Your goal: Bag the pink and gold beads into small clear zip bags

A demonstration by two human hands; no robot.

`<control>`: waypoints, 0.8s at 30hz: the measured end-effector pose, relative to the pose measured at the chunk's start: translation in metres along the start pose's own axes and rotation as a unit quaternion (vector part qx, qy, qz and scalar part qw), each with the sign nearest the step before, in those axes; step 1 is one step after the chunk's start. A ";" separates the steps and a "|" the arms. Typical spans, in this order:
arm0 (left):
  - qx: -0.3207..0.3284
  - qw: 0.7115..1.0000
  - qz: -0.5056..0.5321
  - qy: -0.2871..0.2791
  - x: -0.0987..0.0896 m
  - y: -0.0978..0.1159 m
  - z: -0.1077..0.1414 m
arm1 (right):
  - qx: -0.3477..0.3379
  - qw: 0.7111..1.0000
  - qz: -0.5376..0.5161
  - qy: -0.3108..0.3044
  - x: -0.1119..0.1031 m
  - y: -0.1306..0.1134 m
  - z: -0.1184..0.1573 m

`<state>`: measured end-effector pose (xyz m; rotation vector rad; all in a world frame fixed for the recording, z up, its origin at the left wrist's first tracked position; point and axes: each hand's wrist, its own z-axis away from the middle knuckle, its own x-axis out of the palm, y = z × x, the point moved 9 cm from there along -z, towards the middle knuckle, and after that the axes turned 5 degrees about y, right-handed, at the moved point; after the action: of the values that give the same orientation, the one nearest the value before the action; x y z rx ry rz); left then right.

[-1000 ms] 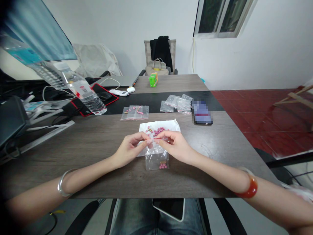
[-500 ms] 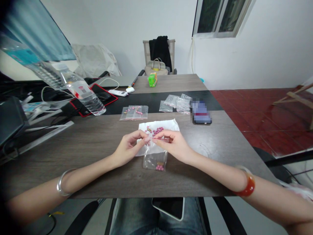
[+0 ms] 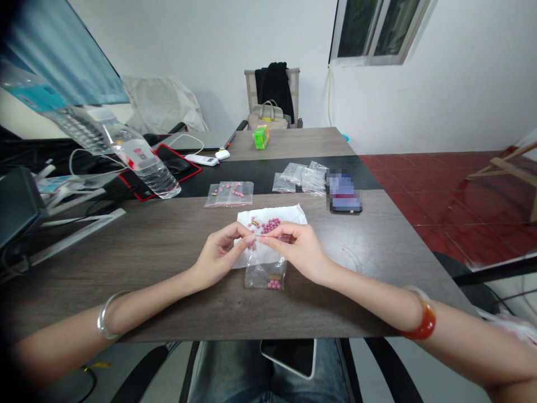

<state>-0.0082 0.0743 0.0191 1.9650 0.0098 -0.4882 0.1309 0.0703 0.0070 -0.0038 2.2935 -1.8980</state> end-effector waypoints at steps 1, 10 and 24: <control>-0.002 1.000 0.004 0.009 -0.002 0.001 -0.001 | 0.004 1.000 -0.003 0.013 -0.002 0.001 -0.001; -0.014 0.999 0.037 0.035 -0.009 0.000 -0.005 | -0.006 1.000 -0.002 0.018 -0.009 -0.003 -0.007; 0.014 1.000 0.013 0.012 -0.004 0.004 -0.003 | -0.079 0.996 0.025 -0.022 0.001 -0.018 -0.002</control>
<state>-0.0105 0.0760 0.0250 1.9958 -0.0071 -0.4498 0.1281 0.0683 0.0244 -0.0082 2.3844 -1.6725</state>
